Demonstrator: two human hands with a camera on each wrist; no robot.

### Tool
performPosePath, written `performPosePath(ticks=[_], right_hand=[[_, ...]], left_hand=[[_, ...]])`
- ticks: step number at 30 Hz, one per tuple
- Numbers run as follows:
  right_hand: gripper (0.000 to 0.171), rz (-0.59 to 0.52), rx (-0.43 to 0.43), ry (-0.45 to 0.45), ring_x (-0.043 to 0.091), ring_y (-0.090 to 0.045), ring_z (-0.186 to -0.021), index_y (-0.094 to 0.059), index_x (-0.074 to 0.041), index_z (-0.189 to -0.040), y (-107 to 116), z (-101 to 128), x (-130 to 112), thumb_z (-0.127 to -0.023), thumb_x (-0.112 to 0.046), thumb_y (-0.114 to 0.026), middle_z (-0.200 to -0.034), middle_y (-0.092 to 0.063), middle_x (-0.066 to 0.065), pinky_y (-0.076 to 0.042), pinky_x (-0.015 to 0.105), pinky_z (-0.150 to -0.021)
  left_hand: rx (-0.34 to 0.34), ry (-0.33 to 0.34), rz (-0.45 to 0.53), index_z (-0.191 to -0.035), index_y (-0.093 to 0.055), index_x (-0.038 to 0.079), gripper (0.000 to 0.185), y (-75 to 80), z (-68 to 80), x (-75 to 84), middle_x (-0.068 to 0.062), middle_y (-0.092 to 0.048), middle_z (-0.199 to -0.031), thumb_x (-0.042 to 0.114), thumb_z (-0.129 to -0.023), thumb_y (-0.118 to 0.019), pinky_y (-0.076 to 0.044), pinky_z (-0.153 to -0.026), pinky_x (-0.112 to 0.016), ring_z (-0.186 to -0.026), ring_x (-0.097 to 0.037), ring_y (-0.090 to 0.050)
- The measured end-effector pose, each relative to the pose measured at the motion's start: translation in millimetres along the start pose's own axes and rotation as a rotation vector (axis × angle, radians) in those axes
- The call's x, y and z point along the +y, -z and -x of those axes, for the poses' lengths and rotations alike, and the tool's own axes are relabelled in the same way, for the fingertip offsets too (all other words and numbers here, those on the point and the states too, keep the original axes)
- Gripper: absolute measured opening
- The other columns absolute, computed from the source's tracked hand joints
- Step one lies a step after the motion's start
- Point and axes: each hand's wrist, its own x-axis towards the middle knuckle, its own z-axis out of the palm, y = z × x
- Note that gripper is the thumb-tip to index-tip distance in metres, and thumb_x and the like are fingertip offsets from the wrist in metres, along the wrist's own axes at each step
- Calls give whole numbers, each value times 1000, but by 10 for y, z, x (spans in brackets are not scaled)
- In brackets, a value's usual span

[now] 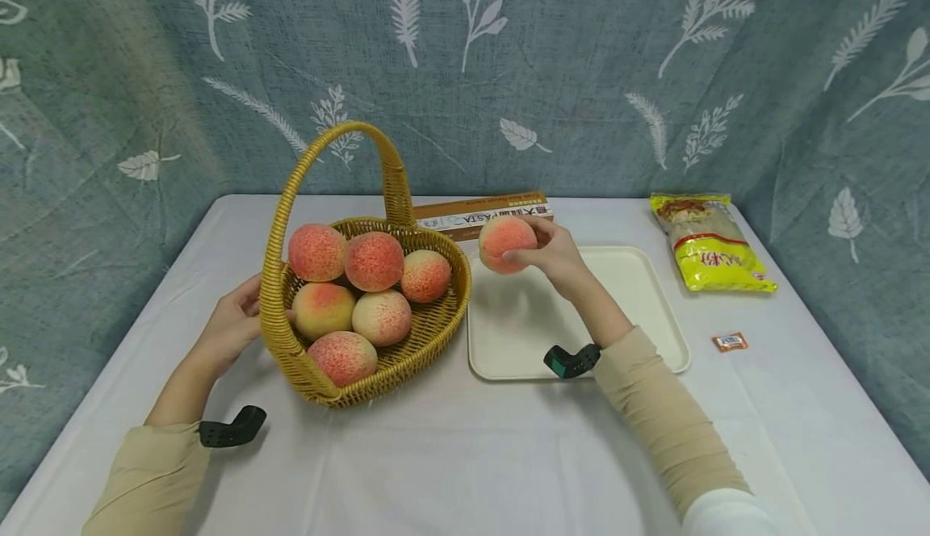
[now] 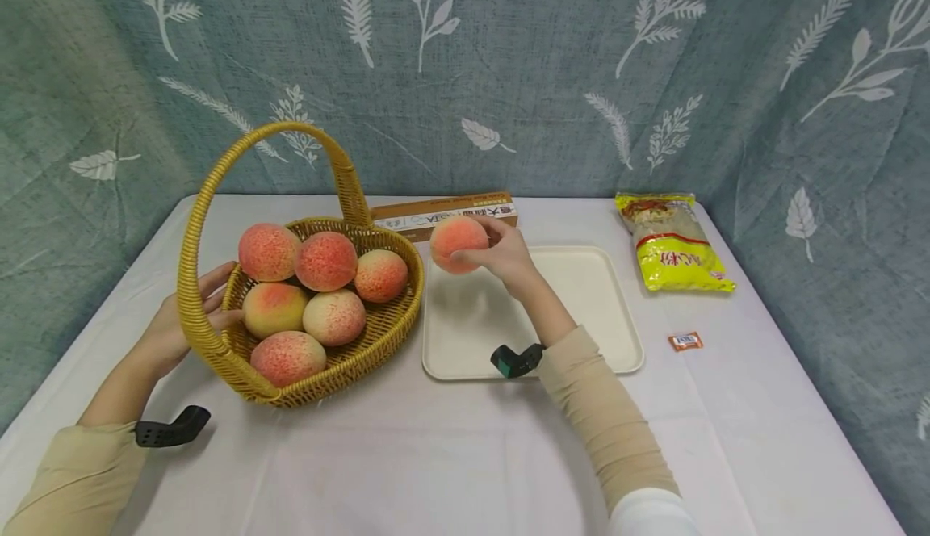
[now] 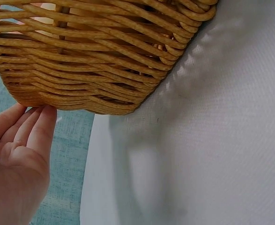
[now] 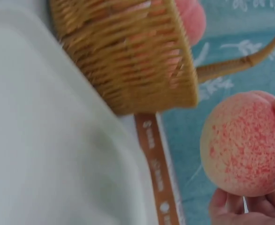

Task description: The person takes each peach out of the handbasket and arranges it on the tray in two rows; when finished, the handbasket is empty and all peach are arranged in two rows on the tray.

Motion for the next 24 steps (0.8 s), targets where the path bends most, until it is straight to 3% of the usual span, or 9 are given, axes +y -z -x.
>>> performPosePath(ticks=[4,11,16,20,24], right_hand=[[63,107,11,-36,33,-50,-120,-49,1,-139,28,-76,66,-80,1,-72,-134,-51,20,-45,44,-98],[64,285,22,-72,34,-54,-114,-52,2,-136,-79,-201,157,-77,-7,-76,-129,-55,21,-48,44,-92],[69,454,35,-85,35,-57,-112,-53,3,-135,-185,-269,168,-74,-17,-80,-128,-57,22,-50,44,-90],[72,568,24,-60,37,-57,-113,-52,4,-135,-241,-320,199,-74,-21,-81,-129,-56,23,-50,45,-90],[74,595,26,-38,38,-55,-116,-49,3,-139,-268,-345,230,-76,-19,-80,-133,-54,24,-49,46,-93]], left_hand=[[2,2,-8,-151,-24,-4,77,-2,-3,6,11,-49,-130,10,-90,-67,-42,-83,-10,-103,14,-46],[2,21,-43,-152,-23,-3,78,9,-15,2,-12,-44,-142,12,-90,-67,-41,-83,-9,-105,12,-44],[3,56,-66,-153,-21,0,79,14,-13,21,-28,-33,-149,15,-91,-67,-41,-84,-11,-112,5,-43],[7,65,-65,-153,-21,-1,78,2,-9,39,-29,-32,-148,15,-91,-66,-40,-86,-13,-111,6,-42],[-2,49,-73,-152,-22,-2,77,-6,-12,49,-29,-34,-147,14,-91,-66,-40,-86,-14,-107,9,-41]])
